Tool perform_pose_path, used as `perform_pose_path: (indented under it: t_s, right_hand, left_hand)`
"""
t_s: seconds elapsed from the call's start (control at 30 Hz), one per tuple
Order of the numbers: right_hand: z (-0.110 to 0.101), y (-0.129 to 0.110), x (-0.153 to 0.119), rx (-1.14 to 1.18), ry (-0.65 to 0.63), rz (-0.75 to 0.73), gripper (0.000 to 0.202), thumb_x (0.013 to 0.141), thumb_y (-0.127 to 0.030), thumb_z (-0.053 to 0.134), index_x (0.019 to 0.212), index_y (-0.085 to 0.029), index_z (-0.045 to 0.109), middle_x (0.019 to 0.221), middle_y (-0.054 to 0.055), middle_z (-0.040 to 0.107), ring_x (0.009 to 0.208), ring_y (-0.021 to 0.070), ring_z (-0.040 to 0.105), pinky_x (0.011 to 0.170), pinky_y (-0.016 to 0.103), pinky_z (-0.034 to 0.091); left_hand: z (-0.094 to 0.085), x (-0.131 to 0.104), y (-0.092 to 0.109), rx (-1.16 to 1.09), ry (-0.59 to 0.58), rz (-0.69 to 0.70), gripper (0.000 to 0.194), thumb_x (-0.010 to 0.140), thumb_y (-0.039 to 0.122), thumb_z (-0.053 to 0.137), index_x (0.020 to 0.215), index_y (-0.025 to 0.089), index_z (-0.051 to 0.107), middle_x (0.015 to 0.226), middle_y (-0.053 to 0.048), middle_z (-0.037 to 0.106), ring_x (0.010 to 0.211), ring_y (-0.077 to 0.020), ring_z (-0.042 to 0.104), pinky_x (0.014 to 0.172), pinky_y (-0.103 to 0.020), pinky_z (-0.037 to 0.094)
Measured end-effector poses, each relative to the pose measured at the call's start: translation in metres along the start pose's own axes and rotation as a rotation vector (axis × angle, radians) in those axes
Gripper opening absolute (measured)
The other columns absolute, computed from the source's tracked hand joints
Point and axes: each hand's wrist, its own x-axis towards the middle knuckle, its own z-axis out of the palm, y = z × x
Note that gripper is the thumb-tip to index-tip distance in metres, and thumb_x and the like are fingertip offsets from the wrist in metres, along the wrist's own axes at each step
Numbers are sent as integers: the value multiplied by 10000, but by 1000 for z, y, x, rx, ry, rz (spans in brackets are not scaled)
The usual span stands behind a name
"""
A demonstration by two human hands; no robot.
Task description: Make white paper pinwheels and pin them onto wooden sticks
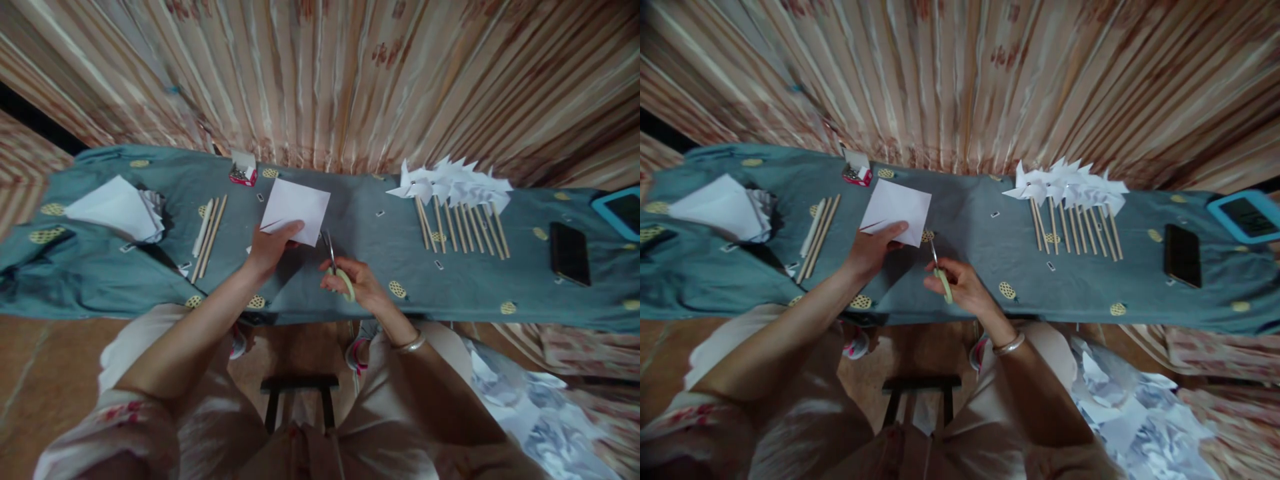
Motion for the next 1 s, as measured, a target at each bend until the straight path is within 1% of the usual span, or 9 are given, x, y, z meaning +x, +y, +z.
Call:
perform_pose_path:
  t_s: [0.07,0.17,0.27,0.5,0.73,1.0]
  right_hand:
    - [-1,1,-4,-49,-59,20,475,587,-539,856,870,-203,676,634,-41,617,568,96,539,539,223,434]
    - [-2,3,-6,-108,-89,36,426,622,-516,842,855,-198,682,617,-51,582,564,94,520,544,226,420]
    - [-2,4,-5,-120,-90,48,411,649,-534,817,836,-193,684,601,-51,565,555,98,519,539,230,417]
    - [0,4,-2,-67,-66,90,422,571,-524,867,766,-198,684,560,-52,569,521,92,520,484,213,412]
    - [2,6,-1,-4,-27,111,448,501,-503,904,746,-193,693,535,-53,590,483,84,528,461,209,423]
    - [1,4,-1,-10,-39,83,407,537,-472,897,751,-193,692,549,-43,609,505,92,555,492,219,453]
  left_hand:
    - [0,1,2,-8,3,5,240,579,315,811,760,205,696,809,-8,732,735,-184,658,577,-266,495]
    - [0,0,3,-8,-9,-11,239,590,317,806,775,207,702,799,-2,731,722,-177,660,581,-262,495]
    - [1,-2,2,-9,-23,-19,231,601,307,806,787,215,706,790,16,727,706,-166,658,572,-254,484]
    - [2,-4,-1,-18,-32,-11,195,607,293,817,720,193,693,752,8,710,660,-150,623,565,-263,481]
    - [4,-6,-3,11,-25,-24,231,600,316,833,733,187,696,756,-5,716,680,-162,627,551,-257,476]
    - [5,-7,-3,-23,-47,-20,244,592,307,846,742,196,688,751,-12,714,661,-161,620,535,-252,481]
